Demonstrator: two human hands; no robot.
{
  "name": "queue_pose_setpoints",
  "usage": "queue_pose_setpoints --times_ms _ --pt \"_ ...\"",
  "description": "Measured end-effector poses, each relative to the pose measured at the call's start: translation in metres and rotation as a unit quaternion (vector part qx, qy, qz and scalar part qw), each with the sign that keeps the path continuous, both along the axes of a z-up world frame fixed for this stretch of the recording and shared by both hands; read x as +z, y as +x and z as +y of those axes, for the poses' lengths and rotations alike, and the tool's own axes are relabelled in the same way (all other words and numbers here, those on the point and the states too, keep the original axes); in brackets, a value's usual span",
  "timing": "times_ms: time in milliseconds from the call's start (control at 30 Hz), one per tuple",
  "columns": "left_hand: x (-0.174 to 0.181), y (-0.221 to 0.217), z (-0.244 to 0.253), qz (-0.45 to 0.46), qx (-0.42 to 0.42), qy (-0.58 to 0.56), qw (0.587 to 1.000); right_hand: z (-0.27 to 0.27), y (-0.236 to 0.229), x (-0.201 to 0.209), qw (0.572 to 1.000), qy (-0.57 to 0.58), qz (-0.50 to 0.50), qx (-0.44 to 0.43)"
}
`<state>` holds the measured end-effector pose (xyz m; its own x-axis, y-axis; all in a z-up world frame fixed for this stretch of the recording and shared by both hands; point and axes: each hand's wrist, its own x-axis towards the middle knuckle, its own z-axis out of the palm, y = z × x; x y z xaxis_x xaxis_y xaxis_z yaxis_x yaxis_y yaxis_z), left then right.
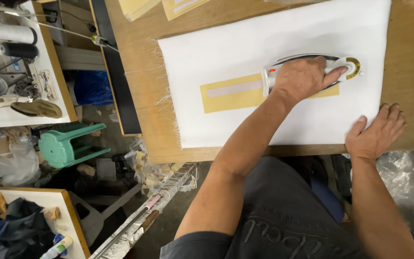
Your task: The person irons a white fabric on a wooden table, using a yellow ruler to align and press down a yellow strip. They repeatedly iron the fabric, trim excess material with scissors, and reposition the ruler and fabric to continue ironing.
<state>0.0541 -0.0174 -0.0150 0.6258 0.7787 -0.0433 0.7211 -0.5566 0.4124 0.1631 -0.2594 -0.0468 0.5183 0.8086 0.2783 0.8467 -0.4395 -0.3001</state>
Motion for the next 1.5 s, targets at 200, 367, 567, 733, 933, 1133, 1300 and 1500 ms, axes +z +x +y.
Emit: queue_pose_setpoints --times_ms 200,367,567,733,933,1133,1300,1500 --pt "-0.007 0.001 -0.001 0.0 -0.008 0.019 1.0 0.0 -0.001 -0.002 1.0 -0.014 -0.003 -0.017" --pt "-0.001 0.002 0.001 0.027 -0.009 -0.027 0.999 0.0 -0.001 -0.001 1.0 -0.01 -0.003 -0.013" --pt "0.0 0.0 0.0 -0.011 0.01 0.015 1.0 0.005 -0.002 0.004 1.0 -0.007 -0.006 -0.004" --pt "0.007 0.0 0.0 0.03 0.003 -0.053 0.998 0.002 -0.002 0.003 1.0 -0.007 0.015 0.007" --pt "0.006 0.0 -0.001 -0.004 0.01 0.009 1.0 0.001 -0.003 0.0 1.0 -0.004 -0.016 0.005" --pt "0.003 0.001 -0.001 -0.036 0.029 0.011 0.999 -0.001 -0.003 -0.002 1.0 0.008 -0.013 0.013" --pt "0.014 0.002 0.003 0.043 0.002 -0.093 0.995 -0.001 -0.003 0.0 1.0 0.003 -0.018 0.012" --pt "0.012 0.001 0.0 0.009 0.013 -0.035 0.999 -0.002 -0.001 -0.002 1.0 -0.01 -0.002 0.0"
